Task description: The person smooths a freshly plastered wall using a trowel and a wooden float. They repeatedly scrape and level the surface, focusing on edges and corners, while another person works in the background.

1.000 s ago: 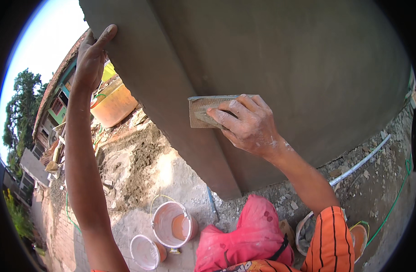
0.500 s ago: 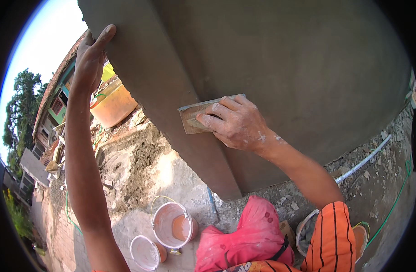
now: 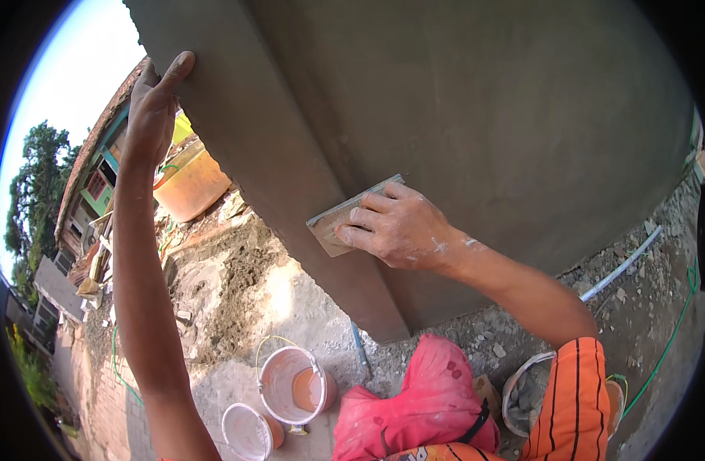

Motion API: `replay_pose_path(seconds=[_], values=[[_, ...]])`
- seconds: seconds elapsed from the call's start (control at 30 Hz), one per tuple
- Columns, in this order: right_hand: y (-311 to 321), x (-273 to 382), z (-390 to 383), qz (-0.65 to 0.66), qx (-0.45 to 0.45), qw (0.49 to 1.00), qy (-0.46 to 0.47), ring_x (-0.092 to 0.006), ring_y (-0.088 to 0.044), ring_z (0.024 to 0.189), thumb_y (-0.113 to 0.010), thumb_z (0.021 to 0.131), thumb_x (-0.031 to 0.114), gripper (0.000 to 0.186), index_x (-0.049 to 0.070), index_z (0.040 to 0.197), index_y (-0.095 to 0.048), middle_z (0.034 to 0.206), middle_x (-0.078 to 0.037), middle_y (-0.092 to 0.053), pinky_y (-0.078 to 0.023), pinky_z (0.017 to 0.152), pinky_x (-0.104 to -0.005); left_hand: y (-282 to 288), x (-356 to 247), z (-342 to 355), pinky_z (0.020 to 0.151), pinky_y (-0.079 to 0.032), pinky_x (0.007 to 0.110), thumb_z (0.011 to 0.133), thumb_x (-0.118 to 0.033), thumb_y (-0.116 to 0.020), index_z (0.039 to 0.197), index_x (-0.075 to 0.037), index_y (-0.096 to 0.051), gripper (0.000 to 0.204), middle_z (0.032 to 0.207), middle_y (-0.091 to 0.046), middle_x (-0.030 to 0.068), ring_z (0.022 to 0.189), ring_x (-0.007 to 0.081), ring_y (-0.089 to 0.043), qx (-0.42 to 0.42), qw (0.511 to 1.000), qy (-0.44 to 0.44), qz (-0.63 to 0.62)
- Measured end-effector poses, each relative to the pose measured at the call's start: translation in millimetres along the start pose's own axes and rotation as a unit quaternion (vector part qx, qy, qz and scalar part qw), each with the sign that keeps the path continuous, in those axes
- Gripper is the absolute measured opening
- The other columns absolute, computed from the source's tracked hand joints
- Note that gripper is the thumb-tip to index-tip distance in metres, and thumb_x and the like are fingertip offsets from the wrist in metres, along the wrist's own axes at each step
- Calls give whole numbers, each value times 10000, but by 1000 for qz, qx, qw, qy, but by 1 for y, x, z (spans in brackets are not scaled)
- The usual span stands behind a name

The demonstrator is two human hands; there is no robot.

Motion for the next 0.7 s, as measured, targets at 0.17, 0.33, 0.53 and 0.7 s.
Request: replay_pose_path(seconds=[0.17, 0.33, 0.53, 0.7], values=[[44, -41, 40, -74, -114, 989, -52, -151, -637, 882, -636, 800, 159, 156, 152, 943, -700, 897, 33, -666, -493, 728, -330, 1, -2, -1, 1056, -420, 393, 967, -332, -669, 1390, 20, -445, 593, 1293, -596, 144, 1201, 247, -570, -4, 1000, -3, -10], [-48, 27, -26, 0, 104, 993, 51, -148, -642, 936, -647, 804, 176, 214, 126, 1005, -701, 944, 24, -673, -500, 773, -327, 5, 4, 1, 1061, -415, 390, 953, -329, -691, 1386, 14, -454, 601, 1299, -596, 142, 1214, 247, -561, -2, 1000, -1, -10], [-8, 19, 10, -78, -51, 995, 39, -115, -620, 860, -637, 810, 200, 172, 135, 954, -704, 874, 52, -644, -477, 720, -309, 2, -5, 0, 1058, -413, 388, 945, -343, -700, 1390, 12, -467, 615, 1290, -603, 127, 1213, 243, -560, 4, 1000, -13, -2], [129, -89, 53, -138, -141, 959, -202, -140, -656, 824, -743, 835, 157, 248, 88, 1069, -694, 936, -3, -688, -519, 721, -285, -1, 10, 11, 1091, -378, 363, 982, -341, -645, 1401, 10, -472, 574, 1314, -603, 118, 1229, 221, -555, -56, 997, 6, 47]])
Point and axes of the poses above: each hand's wrist, its own z-axis towards the middle knuckle, its own y-axis out of the back of the hand, x = y × z, the point moved 9 cm from there along z, towards the middle knuckle
